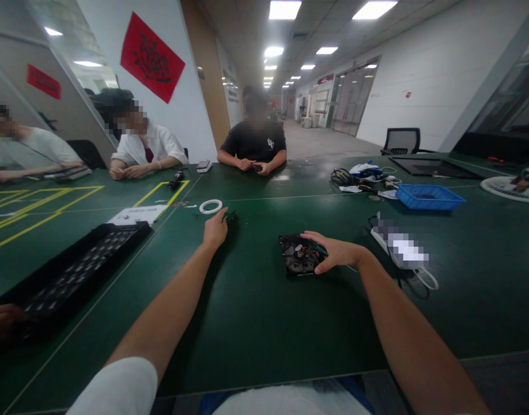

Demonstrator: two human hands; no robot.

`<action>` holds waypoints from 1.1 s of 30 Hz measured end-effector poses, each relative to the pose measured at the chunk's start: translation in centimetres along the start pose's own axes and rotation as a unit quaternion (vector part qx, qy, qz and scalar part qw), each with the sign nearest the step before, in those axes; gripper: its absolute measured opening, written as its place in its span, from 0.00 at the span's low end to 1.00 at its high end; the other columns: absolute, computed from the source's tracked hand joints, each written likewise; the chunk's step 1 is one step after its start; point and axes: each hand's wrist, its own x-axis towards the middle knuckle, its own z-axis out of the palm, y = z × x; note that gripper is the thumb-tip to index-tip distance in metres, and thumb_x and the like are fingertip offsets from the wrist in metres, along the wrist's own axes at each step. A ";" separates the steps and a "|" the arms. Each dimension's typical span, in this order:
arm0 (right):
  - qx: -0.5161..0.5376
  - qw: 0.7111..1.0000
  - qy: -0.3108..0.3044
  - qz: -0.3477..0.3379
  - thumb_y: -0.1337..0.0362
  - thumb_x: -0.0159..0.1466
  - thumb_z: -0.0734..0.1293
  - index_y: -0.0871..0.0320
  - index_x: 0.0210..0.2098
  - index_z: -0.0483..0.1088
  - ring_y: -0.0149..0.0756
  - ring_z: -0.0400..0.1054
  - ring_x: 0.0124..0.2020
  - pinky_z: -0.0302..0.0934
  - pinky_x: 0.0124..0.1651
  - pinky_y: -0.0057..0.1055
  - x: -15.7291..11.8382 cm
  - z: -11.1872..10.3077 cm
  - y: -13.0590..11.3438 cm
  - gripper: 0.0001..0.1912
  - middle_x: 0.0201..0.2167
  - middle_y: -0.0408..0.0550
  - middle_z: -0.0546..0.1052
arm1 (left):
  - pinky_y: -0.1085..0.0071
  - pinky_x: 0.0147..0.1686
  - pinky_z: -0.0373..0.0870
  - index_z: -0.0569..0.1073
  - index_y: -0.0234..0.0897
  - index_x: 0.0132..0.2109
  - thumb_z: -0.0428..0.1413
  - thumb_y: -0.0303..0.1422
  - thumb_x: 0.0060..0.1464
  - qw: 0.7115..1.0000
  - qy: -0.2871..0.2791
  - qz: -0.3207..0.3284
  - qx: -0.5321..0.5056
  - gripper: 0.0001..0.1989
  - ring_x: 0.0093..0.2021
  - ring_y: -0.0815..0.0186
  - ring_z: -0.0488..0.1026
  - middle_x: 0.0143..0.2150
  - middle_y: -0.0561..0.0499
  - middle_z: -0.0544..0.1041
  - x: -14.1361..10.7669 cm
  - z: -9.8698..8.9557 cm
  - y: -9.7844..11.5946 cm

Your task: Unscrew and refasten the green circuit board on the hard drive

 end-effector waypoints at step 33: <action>0.040 0.994 0.092 0.047 0.42 0.42 0.81 0.51 0.73 0.49 0.61 0.50 0.69 0.46 0.72 0.55 2.6 3.8 -4.0 0.67 0.70 0.57 0.49 | 0.62 0.54 0.70 0.70 0.34 0.64 0.51 0.26 0.62 0.998 -0.026 0.022 0.044 0.24 0.51 0.52 0.78 0.53 0.39 0.80 -1.2 -0.3 5.1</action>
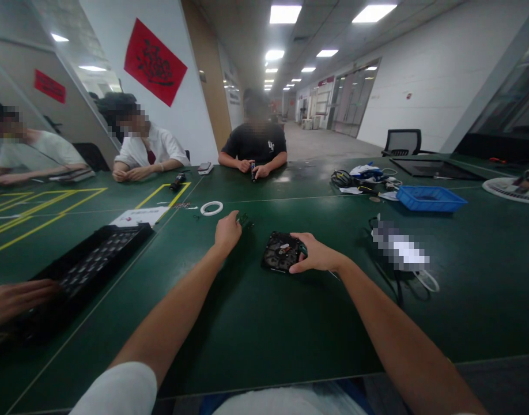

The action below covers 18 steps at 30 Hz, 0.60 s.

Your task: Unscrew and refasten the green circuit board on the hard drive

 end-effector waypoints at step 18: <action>0.017 0.999 -0.022 0.039 0.47 0.47 0.81 0.51 0.67 0.61 0.57 0.65 0.58 0.60 0.61 0.55 0.4 -0.5 2.0 0.53 0.63 0.56 0.64 | 0.63 0.49 0.71 0.66 0.33 0.65 0.52 0.29 0.63 0.997 -0.063 0.004 0.050 0.24 0.47 0.50 0.80 0.44 0.35 0.82 -1.1 1.2 2.9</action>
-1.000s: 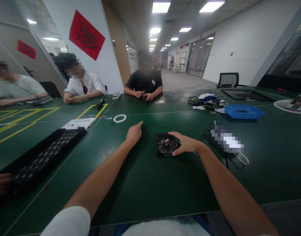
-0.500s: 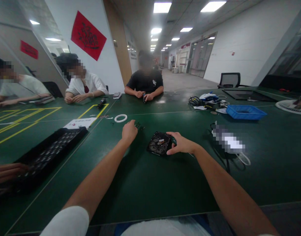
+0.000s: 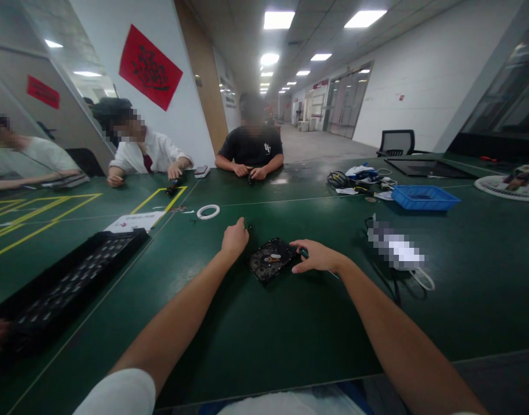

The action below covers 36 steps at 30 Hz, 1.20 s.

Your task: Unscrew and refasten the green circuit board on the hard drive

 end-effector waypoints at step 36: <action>-0.127 0.987 0.088 -0.043 0.52 0.53 0.78 0.55 0.57 0.73 0.49 0.67 0.57 0.60 0.59 0.43 0.7 1.0 -0.5 0.35 0.57 0.53 0.73 | 0.63 0.51 0.70 0.81 0.41 0.48 0.57 0.32 0.55 0.958 -0.099 0.205 -0.175 0.14 0.46 0.57 0.77 0.46 0.49 0.82 3.2 -2.6 -5.8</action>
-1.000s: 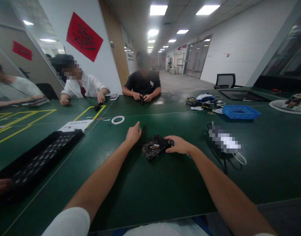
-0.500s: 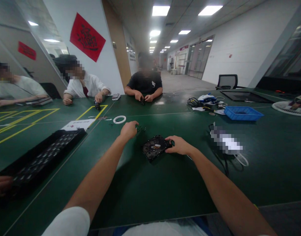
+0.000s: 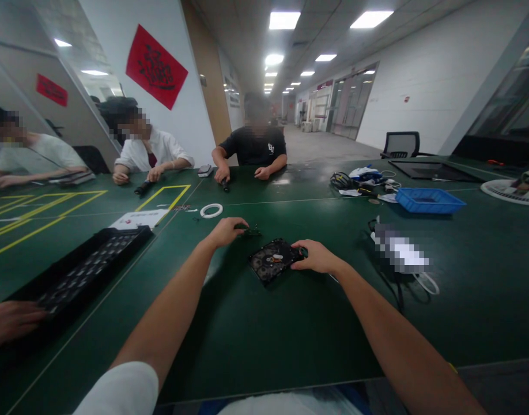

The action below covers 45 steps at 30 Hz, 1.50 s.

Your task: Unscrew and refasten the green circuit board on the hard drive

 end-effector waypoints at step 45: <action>0.482 0.863 0.136 0.069 0.55 0.59 0.73 0.58 0.38 0.71 0.22 0.56 0.15 0.44 0.14 0.20 1.8 1.9 0.3 0.16 0.22 0.39 0.72 | 0.57 0.51 0.68 0.63 0.34 0.68 0.59 0.63 0.48 0.995 -0.089 -0.009 0.035 0.50 0.55 0.42 0.74 0.57 0.32 0.76 -1.9 0.3 11.2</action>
